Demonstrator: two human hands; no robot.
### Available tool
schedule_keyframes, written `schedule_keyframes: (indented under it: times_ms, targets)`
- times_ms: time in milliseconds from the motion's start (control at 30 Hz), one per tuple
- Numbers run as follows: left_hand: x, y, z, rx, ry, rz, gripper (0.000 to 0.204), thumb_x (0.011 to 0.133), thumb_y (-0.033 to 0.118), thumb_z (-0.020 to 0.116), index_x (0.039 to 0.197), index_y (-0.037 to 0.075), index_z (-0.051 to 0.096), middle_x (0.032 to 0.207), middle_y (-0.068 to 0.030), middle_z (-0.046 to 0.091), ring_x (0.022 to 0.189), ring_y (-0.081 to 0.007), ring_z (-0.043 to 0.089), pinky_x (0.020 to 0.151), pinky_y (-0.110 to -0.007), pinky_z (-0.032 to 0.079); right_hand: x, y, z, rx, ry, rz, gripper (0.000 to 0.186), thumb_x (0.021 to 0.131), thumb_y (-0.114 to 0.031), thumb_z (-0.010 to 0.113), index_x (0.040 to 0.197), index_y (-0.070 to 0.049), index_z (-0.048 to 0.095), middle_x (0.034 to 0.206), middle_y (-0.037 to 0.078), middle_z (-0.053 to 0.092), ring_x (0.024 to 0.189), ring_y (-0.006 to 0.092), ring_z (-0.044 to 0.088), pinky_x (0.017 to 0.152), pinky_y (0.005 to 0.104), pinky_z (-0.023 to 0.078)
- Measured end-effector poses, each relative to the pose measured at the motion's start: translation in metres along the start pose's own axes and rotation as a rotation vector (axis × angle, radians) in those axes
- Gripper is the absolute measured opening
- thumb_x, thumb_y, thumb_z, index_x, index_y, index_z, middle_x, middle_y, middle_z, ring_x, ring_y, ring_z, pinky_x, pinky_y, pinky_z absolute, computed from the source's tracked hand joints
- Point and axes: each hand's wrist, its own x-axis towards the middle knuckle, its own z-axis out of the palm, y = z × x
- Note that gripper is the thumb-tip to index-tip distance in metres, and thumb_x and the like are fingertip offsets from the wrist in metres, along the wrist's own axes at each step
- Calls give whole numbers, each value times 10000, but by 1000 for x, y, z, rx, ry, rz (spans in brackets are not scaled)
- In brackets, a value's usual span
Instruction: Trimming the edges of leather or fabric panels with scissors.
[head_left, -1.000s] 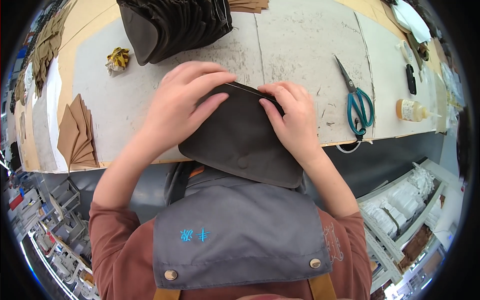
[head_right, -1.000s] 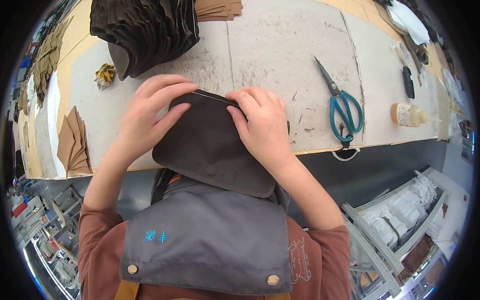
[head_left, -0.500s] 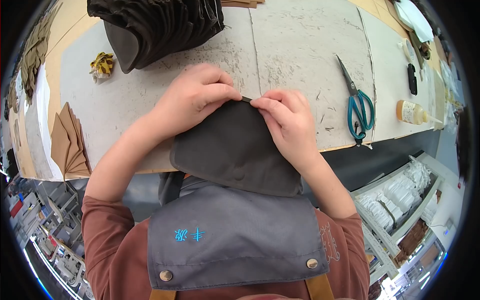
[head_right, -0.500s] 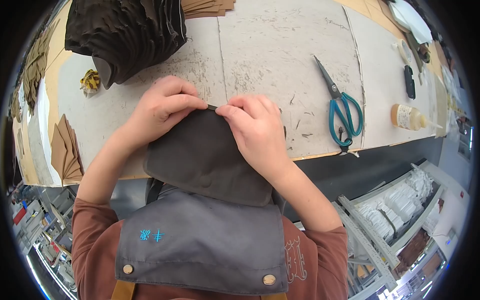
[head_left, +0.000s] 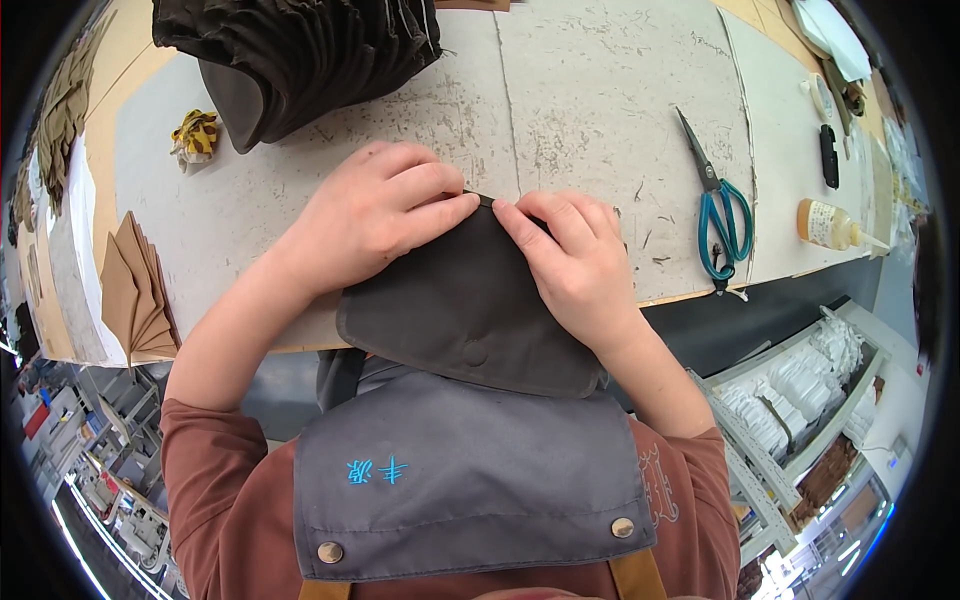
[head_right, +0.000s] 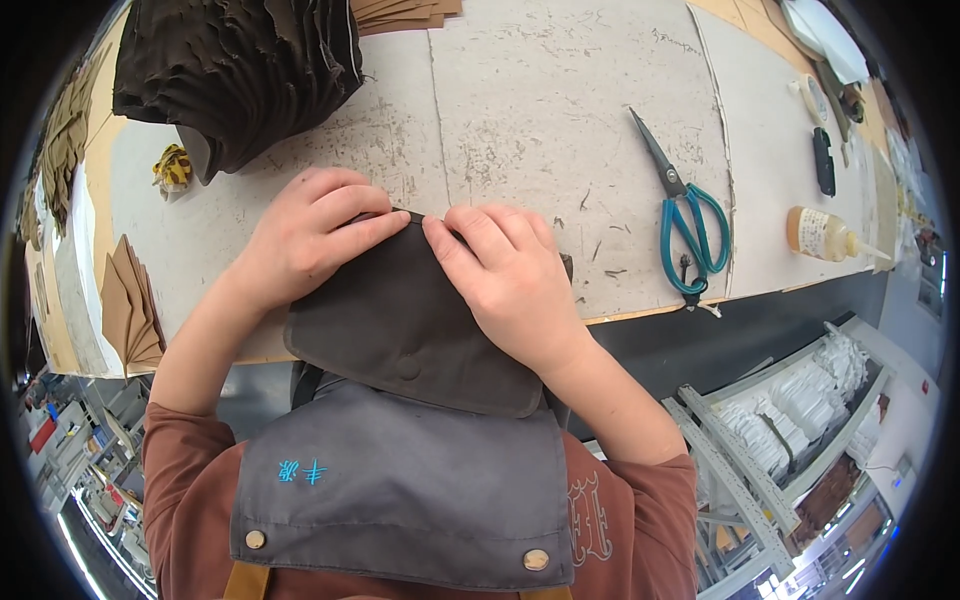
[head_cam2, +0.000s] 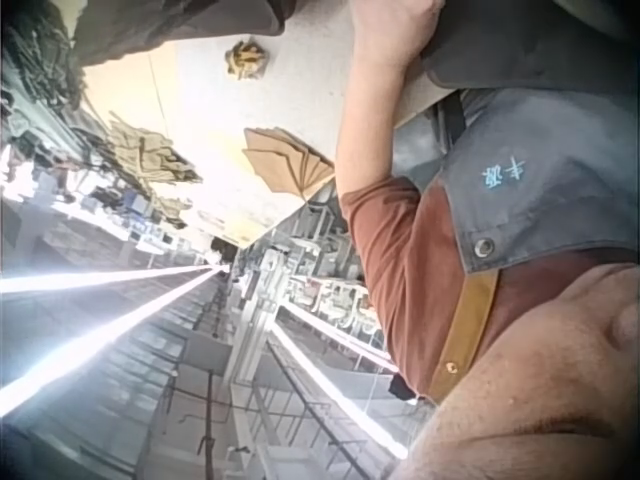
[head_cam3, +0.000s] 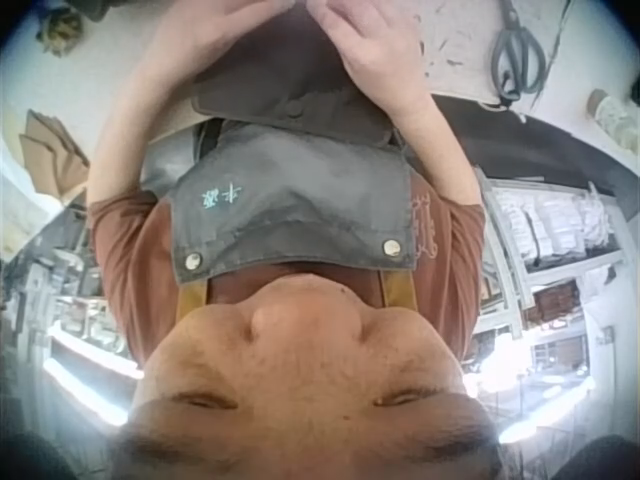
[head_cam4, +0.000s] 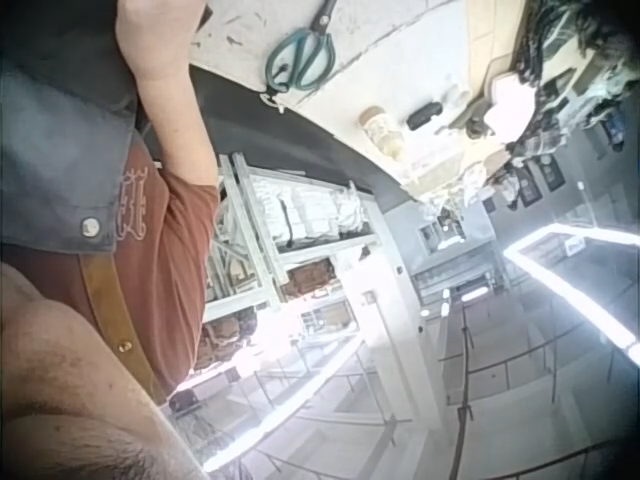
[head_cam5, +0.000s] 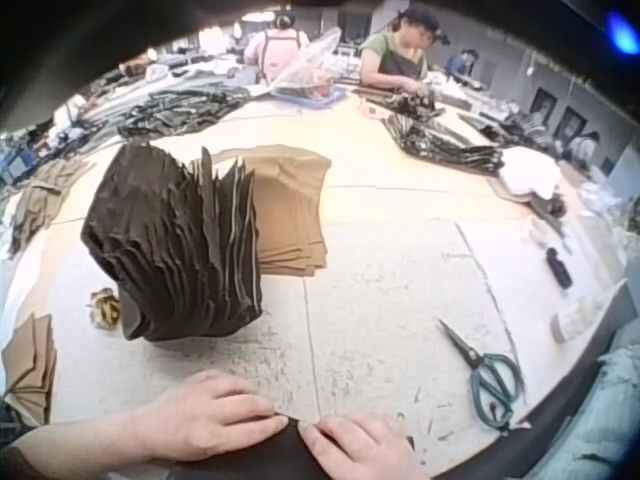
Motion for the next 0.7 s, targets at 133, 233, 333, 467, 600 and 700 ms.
schedule_keyframes:
  times_ms: [133,233,333,467,600,700]
  targets:
    - [1,1,-4,-24,-30,-35,334,704,83,629,1036,99,658,973,-31,608,917,-236,584,741,-346,481,1,-2,-1,-73,-9,-30,319,732,-113,602,1042,-60,655,1014,25,563,966,186,542,806,335,430]
    - [0,-4,-8,-174,-1,-238,322,734,50,671,1052,93,648,968,-51,602,911,-249,585,752,-345,485,2,-2,-2,-82,-11,-31,312,733,-111,601,1036,-63,655,1014,23,563,969,181,540,807,335,432]
    - [-3,-9,-15,-315,-30,-306,294,742,33,702,1027,86,654,947,-67,596,900,-255,583,757,-344,485,2,-1,0,-74,-16,-27,309,738,-107,598,1039,-66,652,1016,20,567,957,179,542,803,333,435]
    - [-8,-11,-13,-270,-12,-223,286,719,22,710,996,72,661,948,-57,598,898,-246,585,741,-347,487,12,-4,-5,-22,-125,57,335,747,-112,587,1076,-70,633,1025,17,573,944,178,546,813,333,435]
    - [-13,-11,-11,-102,23,-98,299,704,33,699,999,55,660,960,-49,606,900,-241,589,731,-355,494,14,-3,3,-49,-72,-25,366,749,-123,578,1109,-62,616,1044,20,566,957,175,539,822,328,430]
    - [-14,-9,-13,13,12,-22,308,695,54,681,1002,40,658,969,-50,611,908,-242,596,728,-360,505,15,-4,2,-93,-84,-74,384,751,-136,568,1123,-51,611,1064,23,553,975,170,529,827,321,423]
